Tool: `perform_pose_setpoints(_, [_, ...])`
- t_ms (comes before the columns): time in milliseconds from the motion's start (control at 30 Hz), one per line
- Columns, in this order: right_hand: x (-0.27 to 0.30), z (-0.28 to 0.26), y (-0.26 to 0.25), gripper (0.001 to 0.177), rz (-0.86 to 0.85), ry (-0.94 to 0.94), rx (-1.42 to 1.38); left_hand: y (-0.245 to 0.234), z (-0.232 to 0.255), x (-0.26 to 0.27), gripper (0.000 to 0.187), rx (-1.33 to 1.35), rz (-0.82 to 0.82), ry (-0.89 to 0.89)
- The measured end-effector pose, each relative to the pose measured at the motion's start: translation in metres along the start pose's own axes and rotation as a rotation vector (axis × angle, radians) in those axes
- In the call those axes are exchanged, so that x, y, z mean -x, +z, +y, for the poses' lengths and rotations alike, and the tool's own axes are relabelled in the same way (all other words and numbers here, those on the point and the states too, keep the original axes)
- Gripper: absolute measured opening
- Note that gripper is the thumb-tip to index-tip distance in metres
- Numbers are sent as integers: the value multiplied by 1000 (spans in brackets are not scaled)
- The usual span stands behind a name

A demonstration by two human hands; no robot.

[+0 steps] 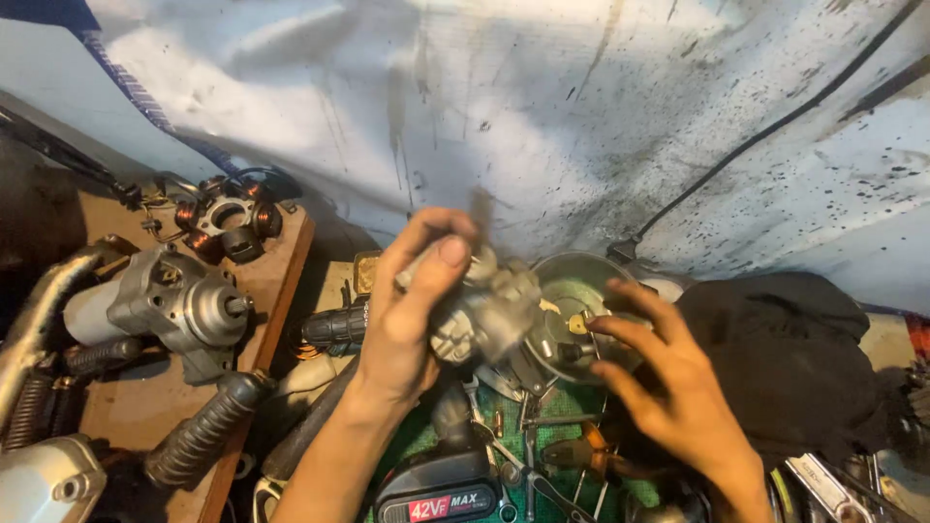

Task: The person disassembles a carburetor, removes a small metal pin, and then reassembles the unit using a screwdriver and wrench. The person rotates the carburetor to access different parts and secures components with tools.

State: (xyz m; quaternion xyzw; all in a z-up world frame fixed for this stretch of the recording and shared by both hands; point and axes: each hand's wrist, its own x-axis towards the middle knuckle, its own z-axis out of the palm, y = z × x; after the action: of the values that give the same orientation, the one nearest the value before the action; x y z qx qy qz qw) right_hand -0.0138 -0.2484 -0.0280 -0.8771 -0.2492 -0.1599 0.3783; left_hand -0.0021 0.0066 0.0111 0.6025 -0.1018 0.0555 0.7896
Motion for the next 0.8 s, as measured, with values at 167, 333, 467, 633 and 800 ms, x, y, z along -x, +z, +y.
perform_pose_setpoints(167, [8, 36, 28, 35, -352, 197, 227, 5, 10, 4, 25, 99, 121, 21])
perform_pose_setpoints(333, [-14, 35, 47, 47, -547, 130, 363, 7, 3, 11, 19, -202, 85, 133])
perform_pose_setpoints(467, [-26, 39, 54, 47, -641, 103, 379, 5, 3, 9, 18, -175, 87, 131])
perform_pose_setpoints(633, [-11, 67, 49, 35, -411, 97, 203, -2, 0, 6, 16, -166, 123, 120])
perform_pose_setpoints(800, [-12, 67, 26, 28, -133, 371, 81, -6, -16, -3, 19, 283, 137, -143])
